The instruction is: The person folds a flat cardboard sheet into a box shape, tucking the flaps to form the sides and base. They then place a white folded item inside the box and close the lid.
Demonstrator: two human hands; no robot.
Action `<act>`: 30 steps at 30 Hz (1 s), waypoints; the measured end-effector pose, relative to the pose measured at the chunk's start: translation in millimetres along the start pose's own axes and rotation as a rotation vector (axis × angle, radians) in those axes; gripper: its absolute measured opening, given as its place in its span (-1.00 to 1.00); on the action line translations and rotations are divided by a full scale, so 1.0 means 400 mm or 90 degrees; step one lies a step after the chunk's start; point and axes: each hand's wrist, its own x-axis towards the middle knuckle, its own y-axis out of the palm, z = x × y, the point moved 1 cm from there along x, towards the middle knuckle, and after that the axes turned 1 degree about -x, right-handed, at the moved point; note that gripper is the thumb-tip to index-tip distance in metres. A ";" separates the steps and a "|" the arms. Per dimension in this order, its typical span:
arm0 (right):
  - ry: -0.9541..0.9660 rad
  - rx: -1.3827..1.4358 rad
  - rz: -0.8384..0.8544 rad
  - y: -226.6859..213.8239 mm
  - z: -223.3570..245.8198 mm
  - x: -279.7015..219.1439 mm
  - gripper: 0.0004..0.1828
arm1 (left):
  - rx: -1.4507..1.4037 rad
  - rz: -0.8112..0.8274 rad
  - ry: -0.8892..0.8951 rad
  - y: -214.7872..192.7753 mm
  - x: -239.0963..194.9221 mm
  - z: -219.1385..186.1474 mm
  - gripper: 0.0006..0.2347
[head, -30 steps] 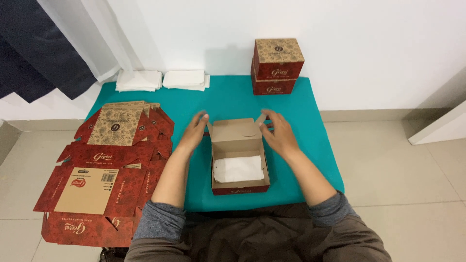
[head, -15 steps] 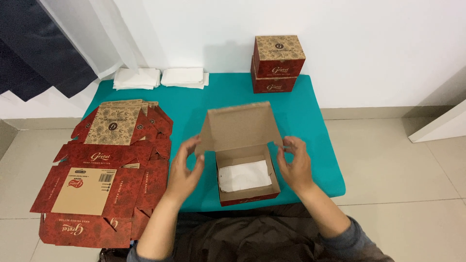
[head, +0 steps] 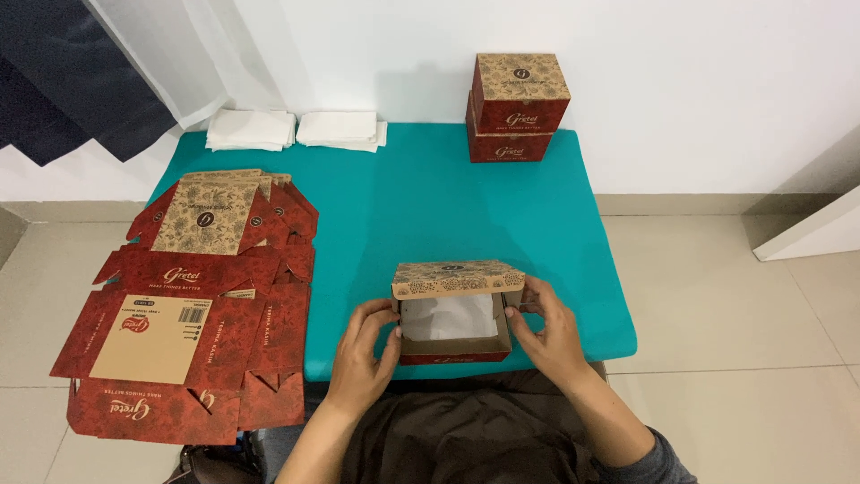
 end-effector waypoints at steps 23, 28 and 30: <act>0.063 0.006 0.097 -0.033 0.140 0.032 -0.26 | 0.008 0.161 -0.157 -0.052 0.105 -0.101 -0.55; 0.088 0.034 0.127 -0.028 0.083 0.017 -0.26 | -0.034 0.189 -0.199 -0.043 0.076 -0.056 -0.54; 0.010 0.059 0.130 -0.020 0.044 0.005 -0.33 | -0.084 0.159 -0.216 -0.025 0.044 -0.007 -0.53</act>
